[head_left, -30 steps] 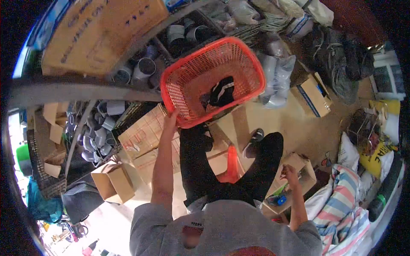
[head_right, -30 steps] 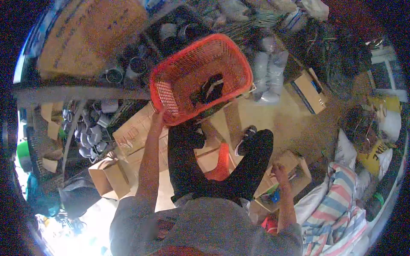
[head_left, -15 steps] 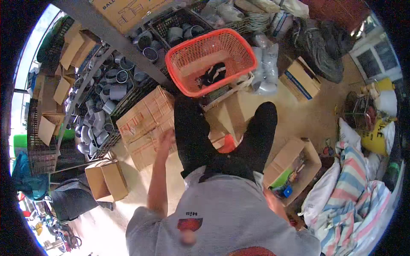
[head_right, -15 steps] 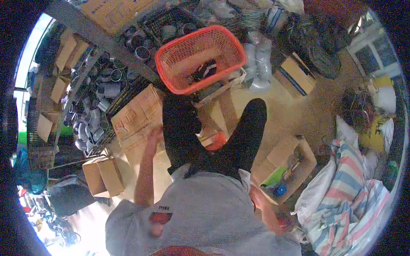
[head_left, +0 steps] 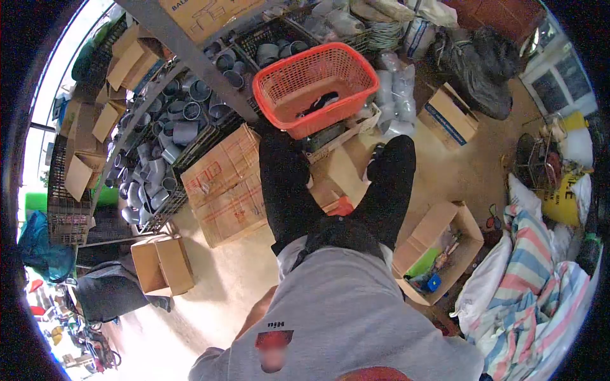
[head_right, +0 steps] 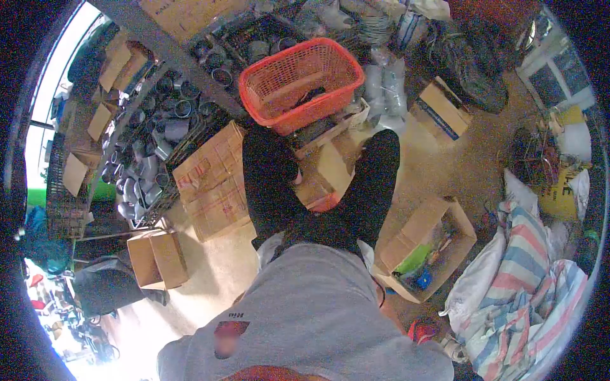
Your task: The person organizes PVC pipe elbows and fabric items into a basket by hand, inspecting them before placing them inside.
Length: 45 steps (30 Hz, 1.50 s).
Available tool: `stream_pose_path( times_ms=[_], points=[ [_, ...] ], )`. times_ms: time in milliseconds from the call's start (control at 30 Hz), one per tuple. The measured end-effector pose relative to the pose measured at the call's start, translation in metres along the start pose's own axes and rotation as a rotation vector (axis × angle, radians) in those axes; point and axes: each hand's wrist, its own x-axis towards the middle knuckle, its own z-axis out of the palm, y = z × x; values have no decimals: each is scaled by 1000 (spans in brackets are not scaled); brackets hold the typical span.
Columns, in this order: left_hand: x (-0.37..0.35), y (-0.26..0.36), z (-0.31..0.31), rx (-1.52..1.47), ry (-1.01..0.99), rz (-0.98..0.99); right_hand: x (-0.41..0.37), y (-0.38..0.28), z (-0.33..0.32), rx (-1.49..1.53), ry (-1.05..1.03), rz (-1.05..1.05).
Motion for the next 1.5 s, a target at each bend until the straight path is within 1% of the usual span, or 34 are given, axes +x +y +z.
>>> stream_pose_path(
  times_ms=[167, 233, 333, 433, 467, 500, 533, 567, 600, 633, 667, 700, 733, 767, 800, 833, 867, 900, 933, 967, 1000, 1033, 1067, 1133, 1167, 1200, 1233, 1267, 1300, 1333, 1433, 1500],
  points=[
    [19, 36, 10, 302, 156, 91, 17, -30, 3, -143, -39, -34],
    [26, 47, 19, 397, 239, 135, 28, -54, 0, -228, -68, -44],
    [39, 61, 27, 536, 376, 197, 39, -109, 15, -360, -119, -66],
    [34, 50, 31, 679, 501, 200, 55, -101, -3, -470, -159, -46],
    [46, 27, 8, 671, 502, 199, 56, -101, -9, -503, -163, -47],
    [66, -13, -33, 339, 313, 124, 63, -102, -18, -539, -165, -47],
    [77, -38, -53, 8, 120, 51, 98, -91, -62, -391, -149, -140],
    [59, -9, -48, -34, 145, 44, 132, -81, -101, -238, -136, -232],
    [37, 37, -41, -73, 172, 35, 123, -93, -87, -244, -139, -226],
    [39, 44, -54, -57, 251, 165, 143, -159, -70, -373, 90, -439],
    [44, 50, -66, -38, 328, 294, 141, -212, -61, -498, 324, -650],
    [50, 69, -67, -58, 507, 328, 124, -221, -40, -621, 566, -855],
    [55, 98, -68, -70, 684, 359, 92, -260, -2, -618, 571, -844],
    [62, 128, -69, -42, 766, 410, 76, -314, 84, -556, 726, -1120],
    [72, 157, -67, -18, 847, 462, 69, -342, 125, -775, 806, -1235],
    [84, 184, -62, -36, 798, 605, 68, -366, 160, -1004, 877, -1343],
    [97, 212, -58, -51, 744, 747, 74, -387, 194, -1215, 738, -1493],
    [111, 247, -51, -5, 704, 776, 116, -388, 202, -1231, 394, -1328],
    [124, 278, -41, 36, 669, 805, 167, -374, 213, -1435, 222, -1421],
    [131, 305, -27, 41, 677, 795, 173, -368, 253, -1352, -40, -1044],
    [143, 340, -13, 118, 650, 797, 225, -350, 263, -1520, -502, -521],
    [164, 374, -8, 193, 624, 814, 333, -239, 217, -1188, -481, -541],
    [188, 395, -8, 197, 629, 820, 351, -229, 211, -1743, -1000, -468],
    [224, 428, -10, 295, 653, 967, 296, -242, 207, -1074, -1129, -1157],
    [237, 444, -17, 282, 656, 879, 300, -232, 216, -1270, -1112, -804],
    [246, 464, -18, 280, 678, 871, 305, -227, 226, -1441, -1074, -430],
    [249, 478, -15, 273, 698, 808, 281, -299, 287, -1433, -1099, -416],
    [248, 488, -13, 268, 711, 744, 241, -371, 324, -1663, -1079, -113],
    [252, 494, -15, 266, 718, 733, 200, -447, 329, -1879, -1029, 199],
    [260, 497, -19, 237, 720, 744, 206, -446, 321, -1883, -1036, 202],
    [280, 497, -27, 190, 733, 780, 239, -466, 302, -1726, -968, 58],
    [274, 504, -11, 165, 743, 794, 253, -467, 288, -1618, -921, -22]
  ],
)
